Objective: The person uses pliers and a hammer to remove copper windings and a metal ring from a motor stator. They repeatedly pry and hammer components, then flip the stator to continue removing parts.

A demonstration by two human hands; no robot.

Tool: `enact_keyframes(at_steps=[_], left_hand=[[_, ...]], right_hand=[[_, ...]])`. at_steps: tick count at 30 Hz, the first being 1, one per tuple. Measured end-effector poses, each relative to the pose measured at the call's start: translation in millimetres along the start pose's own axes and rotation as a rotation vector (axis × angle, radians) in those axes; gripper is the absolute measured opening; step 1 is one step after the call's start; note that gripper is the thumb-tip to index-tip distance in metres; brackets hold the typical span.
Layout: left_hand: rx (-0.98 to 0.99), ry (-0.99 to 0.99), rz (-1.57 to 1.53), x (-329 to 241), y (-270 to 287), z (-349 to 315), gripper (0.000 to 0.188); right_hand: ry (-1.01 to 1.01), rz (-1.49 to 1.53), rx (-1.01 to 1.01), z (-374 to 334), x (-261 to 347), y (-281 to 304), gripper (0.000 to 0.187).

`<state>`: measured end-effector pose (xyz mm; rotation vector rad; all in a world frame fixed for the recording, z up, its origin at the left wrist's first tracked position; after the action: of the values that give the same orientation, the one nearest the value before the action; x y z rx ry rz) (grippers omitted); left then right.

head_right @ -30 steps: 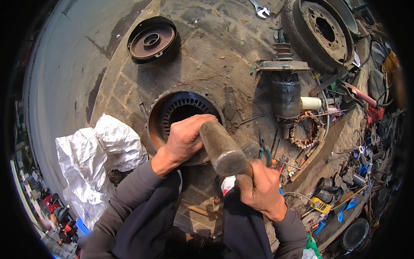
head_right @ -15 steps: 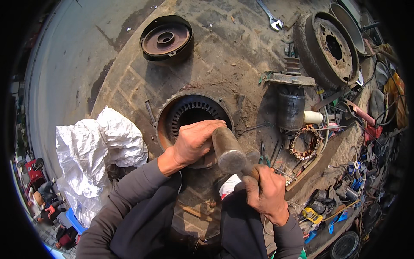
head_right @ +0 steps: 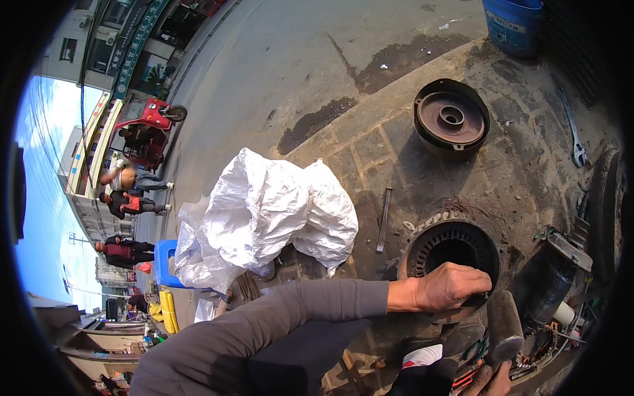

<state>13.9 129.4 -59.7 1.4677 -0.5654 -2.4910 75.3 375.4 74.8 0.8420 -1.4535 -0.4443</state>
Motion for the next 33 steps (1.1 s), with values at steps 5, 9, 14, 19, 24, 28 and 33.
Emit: enact_keyframes(at_steps=[5,9,14,19,24,28,33], left_hand=[[-0.002,-0.016,-0.01,2.0,-2.6,-0.4,0.03],[-0.066,0.024,-0.061,0.4,-2.8,0.1,0.023],[-0.081,0.024,-0.038,6.2,-8.7,-2.7,0.023],[0.005,0.022,-0.042,13.9,-7.1,-6.6,0.026],[0.006,0.041,-0.007,13.6,-1.8,-5.8,0.03],[0.0,0.054,0.011,8.7,2.6,-3.8,0.034],[0.088,0.092,0.041,8.3,13.5,-2.3,0.051]], right_hand=[[-0.048,-0.196,0.145,2.3,5.0,2.5,0.025],[-0.06,-0.179,0.184,14.5,0.1,-4.8,0.025],[0.068,-0.007,0.031,5.3,0.1,-1.6,0.028],[-0.124,-0.256,0.233,14.5,-2.4,-10.5,0.028],[-0.005,-0.114,0.073,10.3,9.0,-2.1,0.032],[0.121,0.101,0.045,6.2,5.1,-8.0,0.029],[-0.02,-0.052,0.154,22.7,-5.4,-8.9,0.015]])
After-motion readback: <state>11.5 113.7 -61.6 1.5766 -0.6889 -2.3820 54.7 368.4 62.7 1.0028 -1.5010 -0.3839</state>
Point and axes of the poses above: each hand's wrist, its own z-axis towards the middle knuckle, its own y-axis out of the back of the hand, x = y × z, the point moved 1 cm from there along z, towards the middle knuckle, and after that the axes turned 1 degree about -x, right-handed, at the moved point
